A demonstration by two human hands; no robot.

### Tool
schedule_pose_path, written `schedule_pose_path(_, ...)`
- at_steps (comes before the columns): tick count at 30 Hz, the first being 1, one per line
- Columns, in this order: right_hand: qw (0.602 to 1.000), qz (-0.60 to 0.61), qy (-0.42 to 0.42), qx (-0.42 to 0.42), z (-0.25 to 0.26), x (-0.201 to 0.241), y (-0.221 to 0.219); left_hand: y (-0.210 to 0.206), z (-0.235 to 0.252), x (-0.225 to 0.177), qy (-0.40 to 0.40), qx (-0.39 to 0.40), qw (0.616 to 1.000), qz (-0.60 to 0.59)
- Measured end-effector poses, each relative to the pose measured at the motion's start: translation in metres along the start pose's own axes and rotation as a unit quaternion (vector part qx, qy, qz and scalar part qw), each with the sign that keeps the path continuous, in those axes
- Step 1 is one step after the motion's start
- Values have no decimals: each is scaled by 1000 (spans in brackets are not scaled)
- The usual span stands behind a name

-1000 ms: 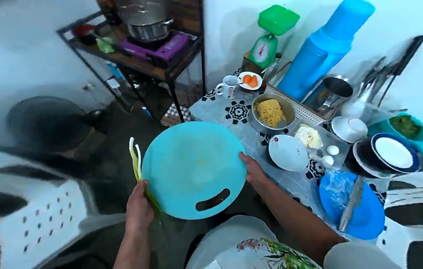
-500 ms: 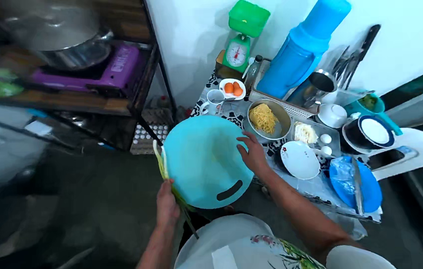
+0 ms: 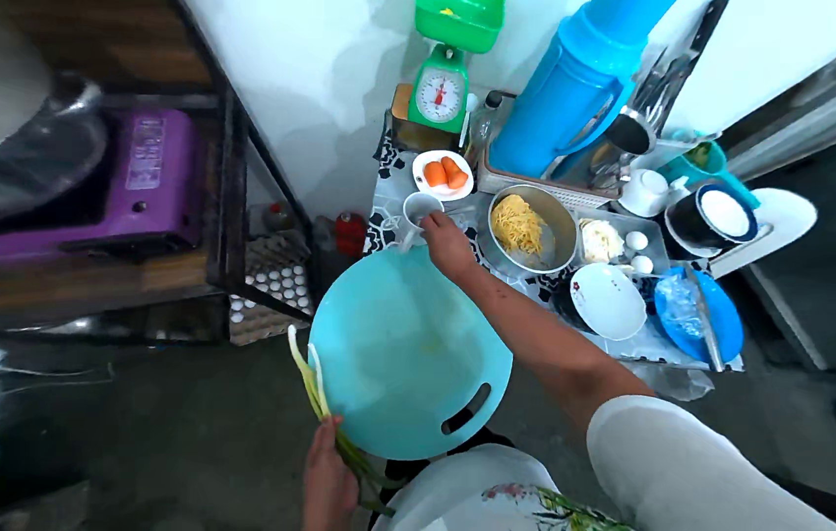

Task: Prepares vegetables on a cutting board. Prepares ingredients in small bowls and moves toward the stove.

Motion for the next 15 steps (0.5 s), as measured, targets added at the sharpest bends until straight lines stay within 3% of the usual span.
schedule_pose_path(9,993,-17,-90,-78,-25,-67,31,-23,21,-22,-9,5,1000,28)
schedule_pose_path(13,994,14,-20,-103,-63,-48,40,-39,29,-37,-36,-1,999,39)
schedule_pose_path(15,998,22,3,-59,-93,-45,21,-43,32,-42,-51,-3,997,53)
Point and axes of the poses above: each hand's wrist, its own z-axis towards the middle knuckle, its own y-axis out of the back of the hand, x = y × z, the point moved 9 cm from there along z, towards the middle knuckle, and after that the axes turned 3 degrees about -x, right-handed, at the moved point
